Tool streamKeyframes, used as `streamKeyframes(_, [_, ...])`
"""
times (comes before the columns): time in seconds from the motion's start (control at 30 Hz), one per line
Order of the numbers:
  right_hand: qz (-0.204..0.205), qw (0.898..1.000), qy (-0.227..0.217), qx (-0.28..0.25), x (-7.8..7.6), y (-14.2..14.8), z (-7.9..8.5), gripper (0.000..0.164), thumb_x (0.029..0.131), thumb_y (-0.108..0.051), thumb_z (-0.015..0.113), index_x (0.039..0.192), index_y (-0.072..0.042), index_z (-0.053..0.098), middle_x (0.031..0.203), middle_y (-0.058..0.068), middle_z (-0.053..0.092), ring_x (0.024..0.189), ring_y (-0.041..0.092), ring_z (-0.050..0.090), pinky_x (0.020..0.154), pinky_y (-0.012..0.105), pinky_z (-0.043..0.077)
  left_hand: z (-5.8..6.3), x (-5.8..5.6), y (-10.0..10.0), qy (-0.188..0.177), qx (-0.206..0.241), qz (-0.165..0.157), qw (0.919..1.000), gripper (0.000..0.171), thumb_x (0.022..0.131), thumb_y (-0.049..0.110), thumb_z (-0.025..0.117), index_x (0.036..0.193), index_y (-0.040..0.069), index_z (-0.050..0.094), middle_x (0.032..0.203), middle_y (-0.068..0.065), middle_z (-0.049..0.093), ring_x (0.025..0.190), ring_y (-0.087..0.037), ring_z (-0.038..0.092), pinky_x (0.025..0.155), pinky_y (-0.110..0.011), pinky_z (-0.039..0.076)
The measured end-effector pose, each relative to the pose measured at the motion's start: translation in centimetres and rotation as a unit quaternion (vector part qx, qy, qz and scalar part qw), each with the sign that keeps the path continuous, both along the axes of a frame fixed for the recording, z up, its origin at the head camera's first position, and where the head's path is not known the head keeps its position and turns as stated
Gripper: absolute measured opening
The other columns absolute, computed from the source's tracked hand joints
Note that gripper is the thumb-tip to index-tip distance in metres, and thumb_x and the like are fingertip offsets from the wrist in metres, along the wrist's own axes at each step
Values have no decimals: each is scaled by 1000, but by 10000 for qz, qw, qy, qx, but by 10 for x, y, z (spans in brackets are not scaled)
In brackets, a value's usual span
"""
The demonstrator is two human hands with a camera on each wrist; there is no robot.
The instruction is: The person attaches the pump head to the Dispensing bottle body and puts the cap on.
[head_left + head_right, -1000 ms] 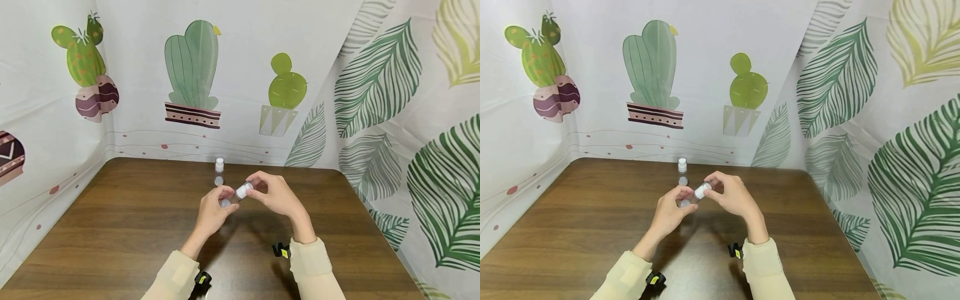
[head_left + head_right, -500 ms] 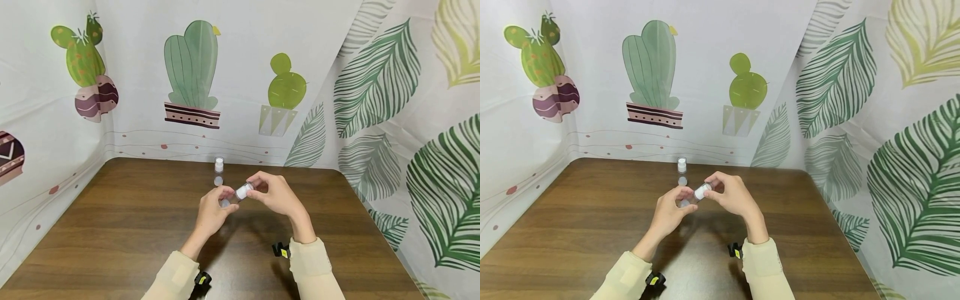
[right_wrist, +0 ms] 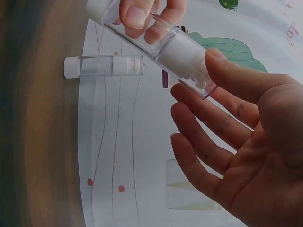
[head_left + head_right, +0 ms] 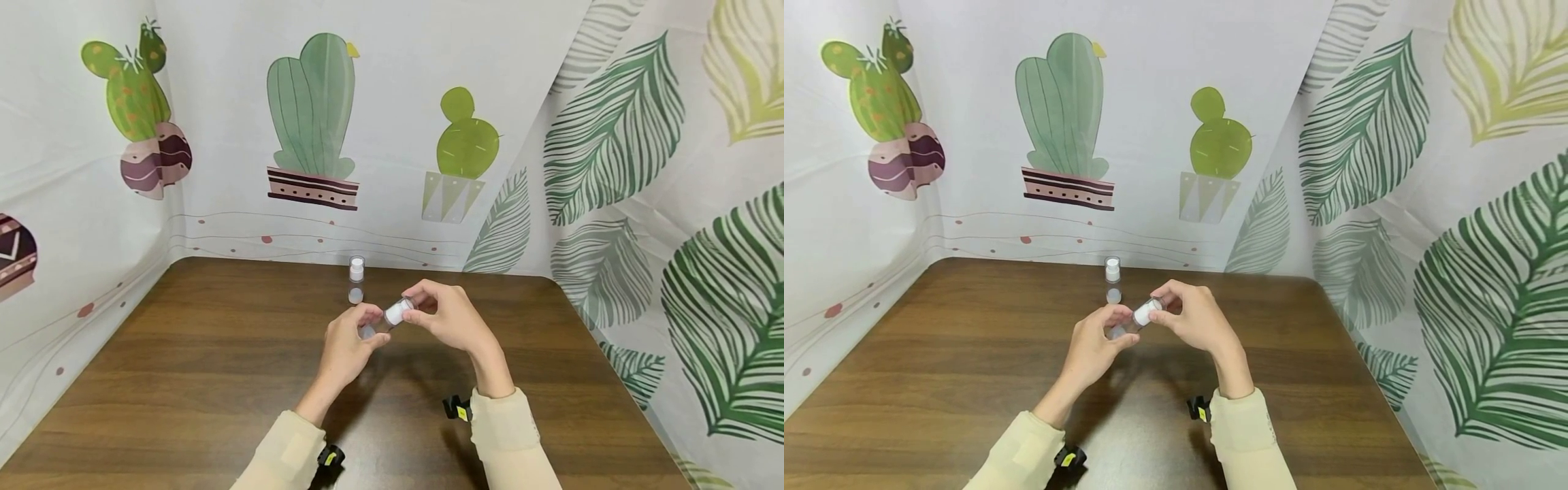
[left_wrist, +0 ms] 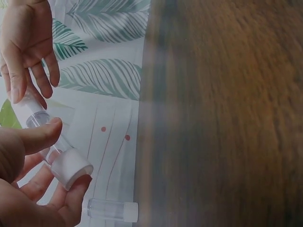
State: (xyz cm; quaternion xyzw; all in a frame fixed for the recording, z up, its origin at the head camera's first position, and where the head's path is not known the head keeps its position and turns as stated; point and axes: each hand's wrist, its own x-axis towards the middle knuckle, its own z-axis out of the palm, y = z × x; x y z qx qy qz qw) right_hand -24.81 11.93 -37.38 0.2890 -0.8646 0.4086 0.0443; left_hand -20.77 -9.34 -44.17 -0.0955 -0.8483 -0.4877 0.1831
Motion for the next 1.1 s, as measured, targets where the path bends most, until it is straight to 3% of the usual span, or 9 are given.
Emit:
streamKeyframes(0.2, [-44, 10000, -10, 44, 0, -2, 0, 25, 91, -14, 86, 113, -9, 75, 91, -2, 77, 85, 18, 74, 81, 33, 60, -1, 0, 0, 97, -116, 75, 9999, 39, 78, 13, 96, 110, 15, 75, 112, -1, 79, 107, -21, 76, 96, -47, 57])
streamKeyframes(0.37, [-58, 10000, -17, 14, 1, -1, 0, 26, 91, -14, 86, 114, -8, 75, 92, -2, 77, 85, 19, 74, 79, 31, 59, 0, 0, 0, 132, -125, 87, 9998, 39, 78, 14, 96, 110, 15, 75, 111, -1, 79, 106, -21, 76, 95, -47, 57])
streamKeyframes(0.7, [148, 9998, 129, 72, 2, -2, 1, 26, 95, -15, 82, 118, -10, 72, 91, -3, 73, 84, 16, 71, 81, 41, 60, 0, -1, 1, -156, 151, -30, 9998, 37, 79, 14, 95, 109, 16, 73, 111, 0, 78, 106, -20, 74, 95, -46, 57])
streamKeyframes(0.97, [163, 9995, 229, 152, 4, -1, 2, 25, 94, -17, 83, 116, -12, 71, 91, -5, 72, 86, 13, 71, 83, 36, 59, -1, -1, 2, -356, 281, -165, 9988, 36, 82, 12, 93, 110, 17, 72, 114, 0, 78, 109, -21, 73, 96, -47, 56])
streamKeyframes(1.1, [204, 9995, 205, 138, 5, 1, 3, 28, 94, -18, 83, 119, -12, 71, 92, -5, 73, 89, 14, 72, 88, 41, 59, -1, 0, 2, -393, 375, -216, 9983, 36, 82, 12, 92, 111, 18, 71, 116, -1, 78, 110, -22, 73, 97, -48, 56])
